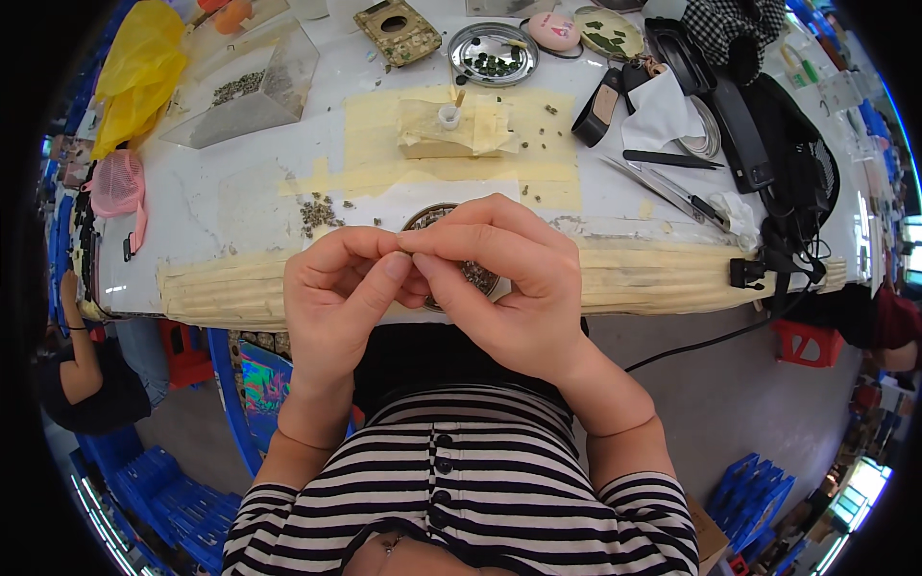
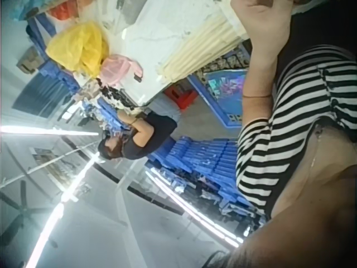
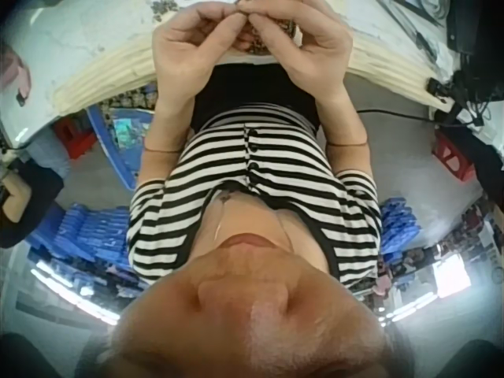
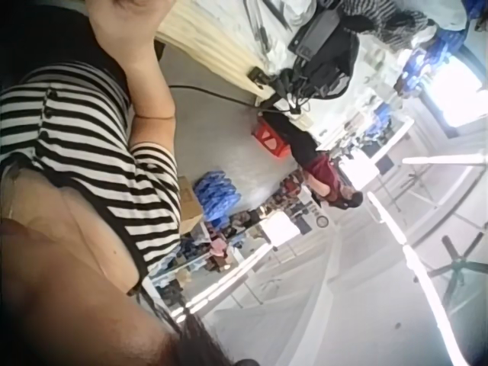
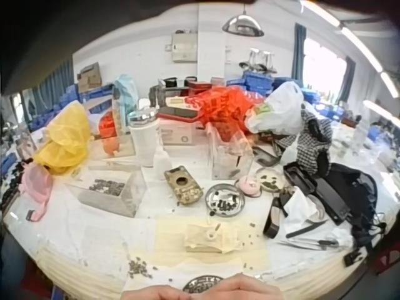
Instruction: The recorder is assembling small toy parts, specifically inserting pins into a track-like component.
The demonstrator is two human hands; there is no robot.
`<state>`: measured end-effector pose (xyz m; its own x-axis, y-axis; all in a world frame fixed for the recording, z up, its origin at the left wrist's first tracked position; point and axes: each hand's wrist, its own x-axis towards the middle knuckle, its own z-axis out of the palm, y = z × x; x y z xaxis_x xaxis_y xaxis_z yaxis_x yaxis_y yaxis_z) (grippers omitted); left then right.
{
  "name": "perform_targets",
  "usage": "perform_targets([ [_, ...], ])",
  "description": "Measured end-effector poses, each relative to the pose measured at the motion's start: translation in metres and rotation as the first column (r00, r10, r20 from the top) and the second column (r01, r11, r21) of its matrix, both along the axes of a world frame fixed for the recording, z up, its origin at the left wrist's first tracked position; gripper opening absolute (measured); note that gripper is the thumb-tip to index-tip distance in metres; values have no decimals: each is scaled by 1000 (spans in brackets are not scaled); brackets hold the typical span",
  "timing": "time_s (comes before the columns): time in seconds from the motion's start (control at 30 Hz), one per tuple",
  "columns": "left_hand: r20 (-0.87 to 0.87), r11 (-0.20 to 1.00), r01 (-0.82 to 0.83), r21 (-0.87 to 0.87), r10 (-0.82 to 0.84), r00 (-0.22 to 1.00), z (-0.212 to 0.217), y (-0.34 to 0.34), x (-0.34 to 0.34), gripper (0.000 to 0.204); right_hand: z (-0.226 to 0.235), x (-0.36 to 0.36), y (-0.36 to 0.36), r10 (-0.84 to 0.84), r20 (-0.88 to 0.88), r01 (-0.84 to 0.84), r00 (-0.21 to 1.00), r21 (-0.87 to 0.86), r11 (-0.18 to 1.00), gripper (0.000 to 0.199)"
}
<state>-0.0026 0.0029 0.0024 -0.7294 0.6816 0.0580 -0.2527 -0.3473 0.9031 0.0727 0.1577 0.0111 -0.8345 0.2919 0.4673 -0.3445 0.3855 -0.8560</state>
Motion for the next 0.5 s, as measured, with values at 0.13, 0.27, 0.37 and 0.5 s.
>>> perform_targets([
  [0.13,-52,1000,11,-16,-12,999,-2,-1,-1,13,-1,1,2,67,65,-57,996,-158,986,19],
  [0.27,-58,999,7,-48,-10,998,-1,-2,0,12,0,2,2,64,94,-48,994,-169,985,18],
  [0.37,-58,999,-9,-36,7,998,-3,-1,1,12,2,1,1,33,85,-27,996,-73,997,17],
  [0.5,-58,1000,-17,-21,15,998,-5,-1,2,12,1,0,1,28,68,-23,997,-70,997,16],
])
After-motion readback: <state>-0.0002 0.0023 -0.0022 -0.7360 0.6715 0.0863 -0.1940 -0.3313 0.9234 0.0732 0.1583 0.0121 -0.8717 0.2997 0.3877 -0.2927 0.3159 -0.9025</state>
